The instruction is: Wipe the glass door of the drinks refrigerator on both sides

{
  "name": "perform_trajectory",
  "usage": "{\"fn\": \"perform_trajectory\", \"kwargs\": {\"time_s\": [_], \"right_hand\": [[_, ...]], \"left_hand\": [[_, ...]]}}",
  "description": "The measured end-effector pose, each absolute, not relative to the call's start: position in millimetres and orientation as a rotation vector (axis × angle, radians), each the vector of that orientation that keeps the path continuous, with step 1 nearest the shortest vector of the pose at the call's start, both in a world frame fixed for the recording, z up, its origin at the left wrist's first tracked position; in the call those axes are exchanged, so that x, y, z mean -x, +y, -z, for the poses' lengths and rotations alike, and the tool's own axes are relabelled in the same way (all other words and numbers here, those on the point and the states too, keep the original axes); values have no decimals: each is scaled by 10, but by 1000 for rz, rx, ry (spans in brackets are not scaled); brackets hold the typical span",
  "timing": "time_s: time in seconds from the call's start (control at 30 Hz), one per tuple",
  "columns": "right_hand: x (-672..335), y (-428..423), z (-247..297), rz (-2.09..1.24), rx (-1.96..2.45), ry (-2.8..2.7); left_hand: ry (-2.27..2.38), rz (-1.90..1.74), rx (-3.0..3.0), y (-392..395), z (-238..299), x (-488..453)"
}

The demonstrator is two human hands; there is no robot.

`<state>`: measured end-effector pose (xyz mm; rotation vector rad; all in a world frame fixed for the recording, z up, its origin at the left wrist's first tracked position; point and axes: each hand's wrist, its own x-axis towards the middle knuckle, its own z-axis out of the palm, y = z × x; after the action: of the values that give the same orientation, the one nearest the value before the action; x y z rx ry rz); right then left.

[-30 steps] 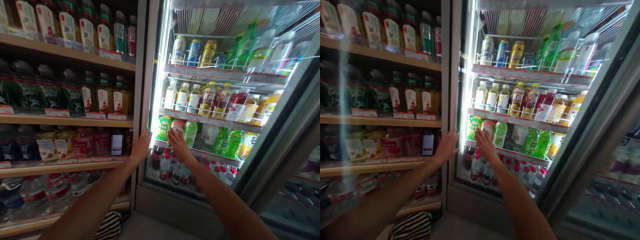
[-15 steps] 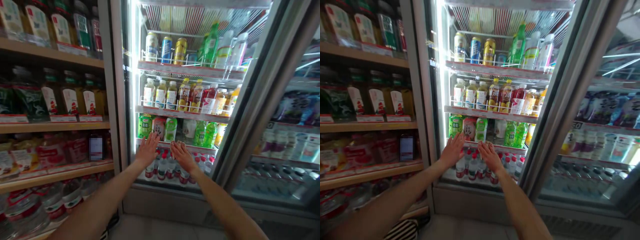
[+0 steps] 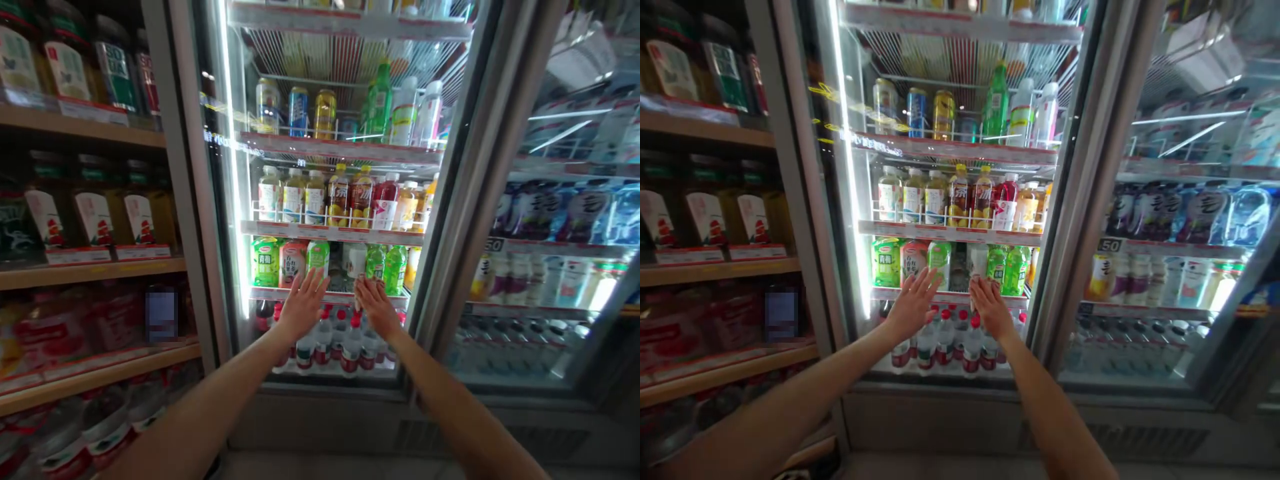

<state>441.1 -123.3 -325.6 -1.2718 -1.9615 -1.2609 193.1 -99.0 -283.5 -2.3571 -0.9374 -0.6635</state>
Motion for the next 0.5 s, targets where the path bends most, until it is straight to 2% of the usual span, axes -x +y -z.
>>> {"fn": "perform_trajectory", "kwargs": {"time_s": [0.17,0.37,0.5], "right_hand": [[-4641,-1154,2886,1159,1343,-1516],[-4716,-1336,3475,1186,1342,-1635],[-4883,-1313,3278,1236,1347,-1530]], "left_hand": [[-944,661,2353,-959,2821,-2080],[-870,693,2361,-952,2782,-2220],[-892,684,2369,-951,2696,-2247]]}}
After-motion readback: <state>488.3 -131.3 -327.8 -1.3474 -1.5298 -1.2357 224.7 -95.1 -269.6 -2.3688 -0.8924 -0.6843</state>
